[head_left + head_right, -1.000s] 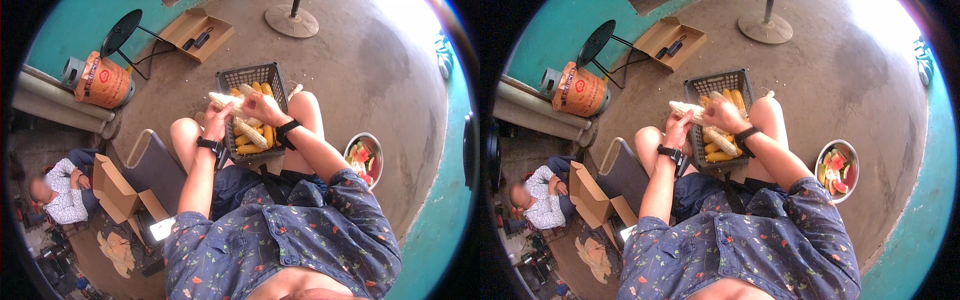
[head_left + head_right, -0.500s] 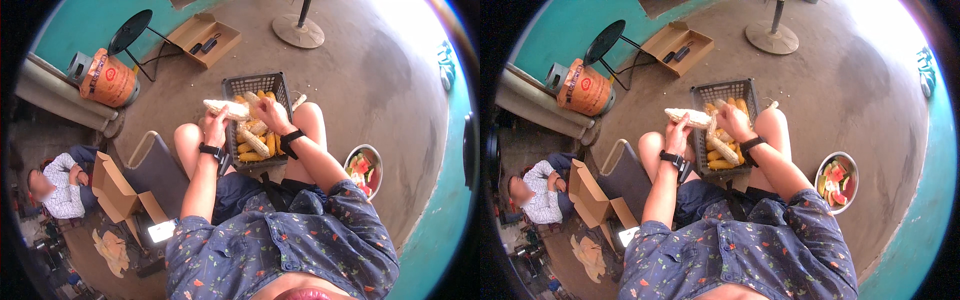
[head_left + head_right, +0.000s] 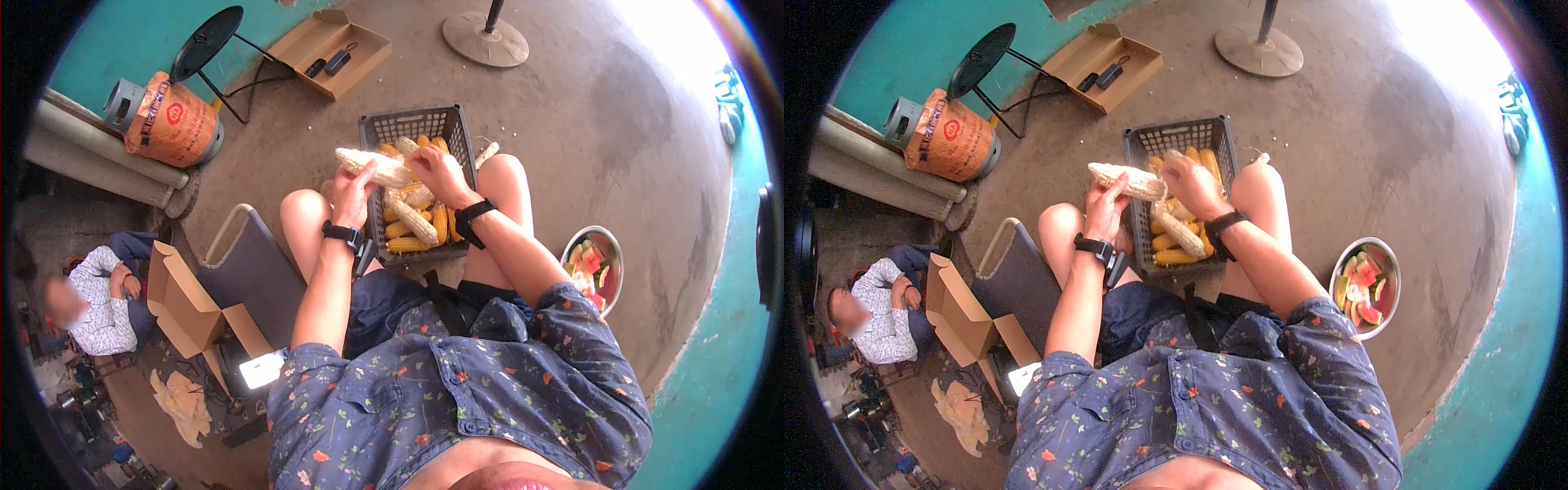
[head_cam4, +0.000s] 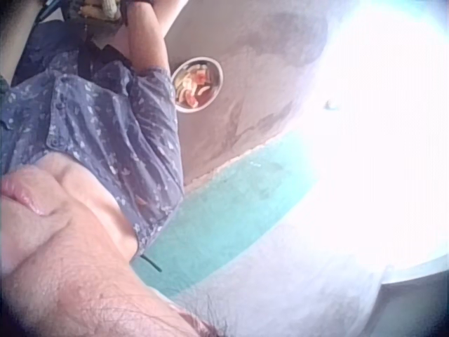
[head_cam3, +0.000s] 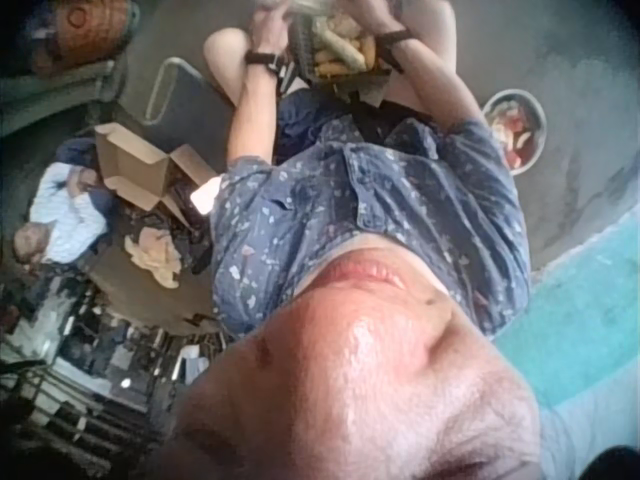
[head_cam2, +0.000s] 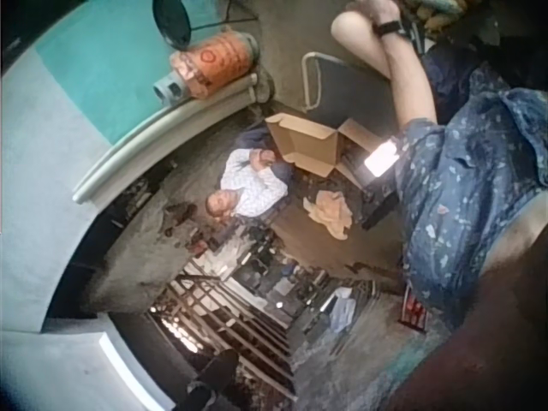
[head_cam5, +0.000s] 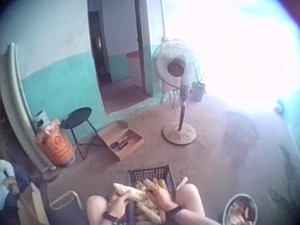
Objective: The person removes individual kernels from ears of corn by hand, dropping the kernels into a black plastic crate between their legs.
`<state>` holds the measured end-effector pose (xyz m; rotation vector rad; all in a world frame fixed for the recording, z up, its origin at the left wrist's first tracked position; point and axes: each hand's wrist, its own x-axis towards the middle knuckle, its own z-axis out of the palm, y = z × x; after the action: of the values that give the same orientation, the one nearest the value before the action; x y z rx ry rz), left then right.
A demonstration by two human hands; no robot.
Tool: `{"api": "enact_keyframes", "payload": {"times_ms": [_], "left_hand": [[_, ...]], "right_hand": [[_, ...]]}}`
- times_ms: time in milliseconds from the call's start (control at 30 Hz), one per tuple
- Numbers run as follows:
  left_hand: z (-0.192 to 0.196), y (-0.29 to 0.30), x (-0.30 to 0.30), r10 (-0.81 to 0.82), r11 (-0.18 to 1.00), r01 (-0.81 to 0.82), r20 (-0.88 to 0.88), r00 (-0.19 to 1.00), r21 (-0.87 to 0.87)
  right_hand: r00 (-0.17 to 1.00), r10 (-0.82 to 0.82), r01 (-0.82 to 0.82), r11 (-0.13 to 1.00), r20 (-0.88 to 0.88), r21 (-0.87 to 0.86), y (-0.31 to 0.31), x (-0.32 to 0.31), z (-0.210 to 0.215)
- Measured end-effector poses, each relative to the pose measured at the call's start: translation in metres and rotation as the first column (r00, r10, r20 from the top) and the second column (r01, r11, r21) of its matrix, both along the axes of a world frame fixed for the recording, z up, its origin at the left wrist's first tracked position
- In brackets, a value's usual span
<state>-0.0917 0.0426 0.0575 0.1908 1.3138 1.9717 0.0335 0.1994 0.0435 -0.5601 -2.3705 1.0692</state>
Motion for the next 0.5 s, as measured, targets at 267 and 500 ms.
{"api": "enact_keyframes", "payload": {"times_ms": [267,500], "left_hand": [[0.008,0.001,0.008,-0.122,0.992,0.122,-0.007,0.992,-0.02],[0.015,0.002,0.011,-0.128,0.991,0.128,0.01,0.992,-0.048]], "right_hand": [[0.983,0.148,-0.153,0.988,-0.107,-0.037,-0.009,0.0,0.019],[0.962,0.225,-0.194,0.962,-0.153,0.19,-0.002,0.001,0.015]]}}
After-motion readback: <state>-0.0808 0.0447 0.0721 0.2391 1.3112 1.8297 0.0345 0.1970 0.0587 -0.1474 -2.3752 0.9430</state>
